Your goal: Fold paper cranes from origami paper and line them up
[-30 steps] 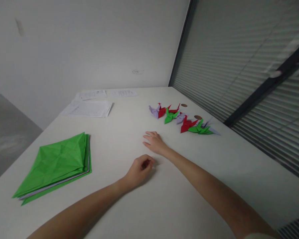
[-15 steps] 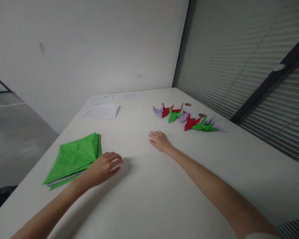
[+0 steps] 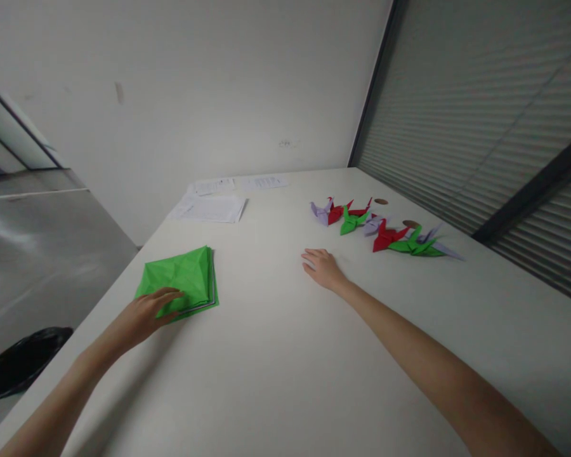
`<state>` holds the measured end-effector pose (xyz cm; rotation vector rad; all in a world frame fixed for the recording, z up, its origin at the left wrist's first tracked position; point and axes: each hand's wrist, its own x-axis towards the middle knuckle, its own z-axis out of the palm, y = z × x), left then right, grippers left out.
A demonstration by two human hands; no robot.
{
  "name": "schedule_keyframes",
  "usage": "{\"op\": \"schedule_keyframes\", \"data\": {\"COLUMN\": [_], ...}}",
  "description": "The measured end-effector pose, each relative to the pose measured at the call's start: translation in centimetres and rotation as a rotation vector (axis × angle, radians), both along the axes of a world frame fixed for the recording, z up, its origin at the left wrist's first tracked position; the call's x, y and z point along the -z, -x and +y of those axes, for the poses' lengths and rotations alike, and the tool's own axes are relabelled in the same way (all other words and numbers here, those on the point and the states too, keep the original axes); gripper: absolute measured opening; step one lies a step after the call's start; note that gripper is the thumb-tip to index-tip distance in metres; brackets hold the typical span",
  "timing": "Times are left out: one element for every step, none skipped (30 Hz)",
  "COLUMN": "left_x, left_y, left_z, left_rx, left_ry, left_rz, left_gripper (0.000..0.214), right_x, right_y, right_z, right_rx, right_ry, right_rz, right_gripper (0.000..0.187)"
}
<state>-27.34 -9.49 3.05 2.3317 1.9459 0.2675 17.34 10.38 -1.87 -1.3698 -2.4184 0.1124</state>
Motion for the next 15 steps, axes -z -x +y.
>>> {"op": "schedule_keyframes", "data": {"left_x": [0.0, 0.0, 0.0, 0.0, 0.0, 0.0, 0.1, 0.1, 0.2, 0.2, 0.2, 0.1, -0.1, -0.4, -0.8], "left_y": [0.0, -0.1, -0.1, -0.1, -0.1, -0.1, 0.0, 0.0, 0.0, 0.1, 0.1, 0.1, 0.1, 0.0, -0.1], "left_z": [0.0, 0.0, 0.0, 0.0, -0.1, -0.1, -0.2, -0.3, -0.3, -0.4, -0.5, -0.6, -0.6, -0.7, -0.7], "left_rx": [0.006, 0.012, 0.020, 0.029, 0.040, 0.047, 0.054, 0.060, 0.066, 0.072, 0.075, 0.073, 0.063, 0.043, 0.013], "left_ry": [0.011, 0.019, 0.021, 0.017, 0.009, -0.003, -0.015, -0.024, -0.031, -0.039, -0.050, -0.072, -0.111, -0.164, -0.234], "left_rz": [0.002, 0.007, 0.013, 0.019, 0.025, 0.033, 0.041, 0.047, 0.052, 0.059, 0.071, 0.089, 0.112, 0.141, 0.174], "left_gripper": [0.038, 0.036, 0.035, 0.034, 0.034, 0.034, 0.034, 0.033, 0.031, 0.030, 0.029, 0.029, 0.029, 0.029, 0.028], "right_x": [0.0, 0.0, 0.0, 0.0, 0.0, 0.0, 0.0, 0.0, 0.0, 0.1, 0.1, 0.1, 0.1, 0.0, 0.0], "right_y": [0.0, 0.0, 0.0, -0.1, -0.1, -0.1, -0.1, -0.1, -0.1, -0.1, -0.1, -0.1, -0.1, -0.1, -0.1], "right_z": [0.0, 0.0, -0.1, -0.1, -0.1, -0.1, -0.1, -0.1, -0.1, -0.1, -0.1, -0.1, -0.1, -0.1, -0.2], "right_rx": [0.001, 0.002, 0.003, 0.003, 0.002, 0.001, 0.001, 0.001, 0.001, 0.002, 0.003, 0.003, 0.003, 0.002, 0.000], "right_ry": [-0.002, -0.004, -0.006, -0.007, -0.008, -0.008, -0.008, -0.008, -0.007, -0.005, -0.003, -0.001, 0.001, 0.004, 0.007], "right_rz": [0.000, 0.001, 0.002, 0.003, 0.004, 0.005, 0.007, 0.008, 0.009, 0.011, 0.011, 0.012, 0.012, 0.012, 0.011], "right_gripper": [0.035, 0.035, 0.035, 0.035, 0.035, 0.036, 0.036, 0.036, 0.036, 0.036, 0.036, 0.036, 0.036, 0.036, 0.036]}}
